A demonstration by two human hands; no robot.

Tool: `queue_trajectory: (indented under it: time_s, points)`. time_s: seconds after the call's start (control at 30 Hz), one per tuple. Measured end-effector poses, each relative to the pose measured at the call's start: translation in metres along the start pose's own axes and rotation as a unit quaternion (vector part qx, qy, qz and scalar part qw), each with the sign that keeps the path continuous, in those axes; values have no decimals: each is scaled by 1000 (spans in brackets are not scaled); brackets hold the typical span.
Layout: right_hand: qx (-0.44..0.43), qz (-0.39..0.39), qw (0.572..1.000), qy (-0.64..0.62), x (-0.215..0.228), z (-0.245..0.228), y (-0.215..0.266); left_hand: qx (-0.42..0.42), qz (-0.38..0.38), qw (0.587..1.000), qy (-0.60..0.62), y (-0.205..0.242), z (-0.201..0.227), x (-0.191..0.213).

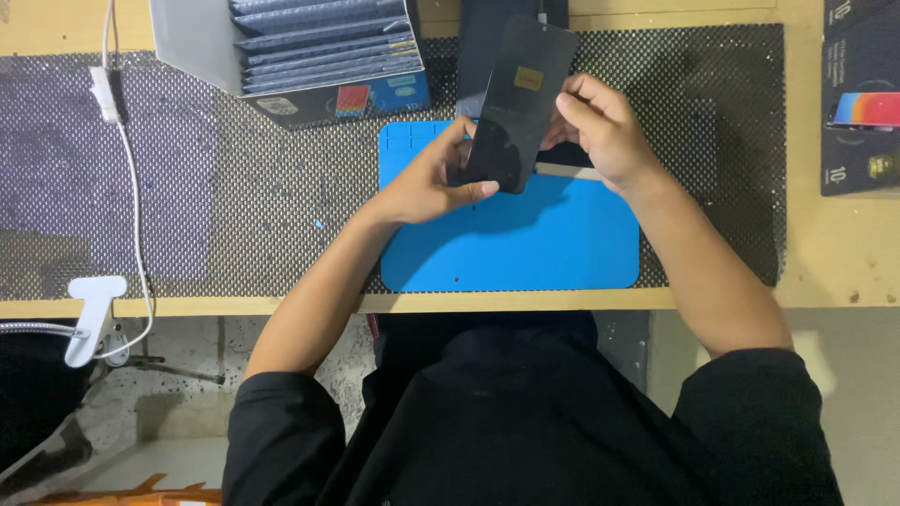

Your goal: The person removes a phone screen from a grey sleeve and sets it on a blue mat. They use a cloth to wipe the surface of the screen while another person holds it, then place the screen back into a sleeve and put it into a box containing other sleeved items.

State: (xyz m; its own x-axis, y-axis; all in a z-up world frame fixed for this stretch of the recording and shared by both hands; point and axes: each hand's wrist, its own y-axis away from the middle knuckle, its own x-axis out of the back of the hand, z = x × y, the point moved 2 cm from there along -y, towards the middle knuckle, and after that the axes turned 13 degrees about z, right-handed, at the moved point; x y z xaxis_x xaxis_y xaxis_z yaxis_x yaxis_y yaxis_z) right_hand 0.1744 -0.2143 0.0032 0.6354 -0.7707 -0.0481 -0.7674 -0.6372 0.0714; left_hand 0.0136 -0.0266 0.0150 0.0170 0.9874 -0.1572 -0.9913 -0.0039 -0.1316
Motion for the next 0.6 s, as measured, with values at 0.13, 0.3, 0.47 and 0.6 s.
queue_trajectory:
  time_s: [0.13,0.3,0.47,0.6]
  points:
    - [-11,-14,999,38,1,7,-1,-19,15,999,-32,1,0,3]
    - [-98,-102,984,110,-8,9,5,-26,166,986,19,-3,-28,25]
    - [-75,-133,961,232,-14,-16,19,-34,202,973,-105,-5,-33,18]
    - [58,-95,902,416,-12,-33,27,-109,192,919,-328,-6,-27,15]
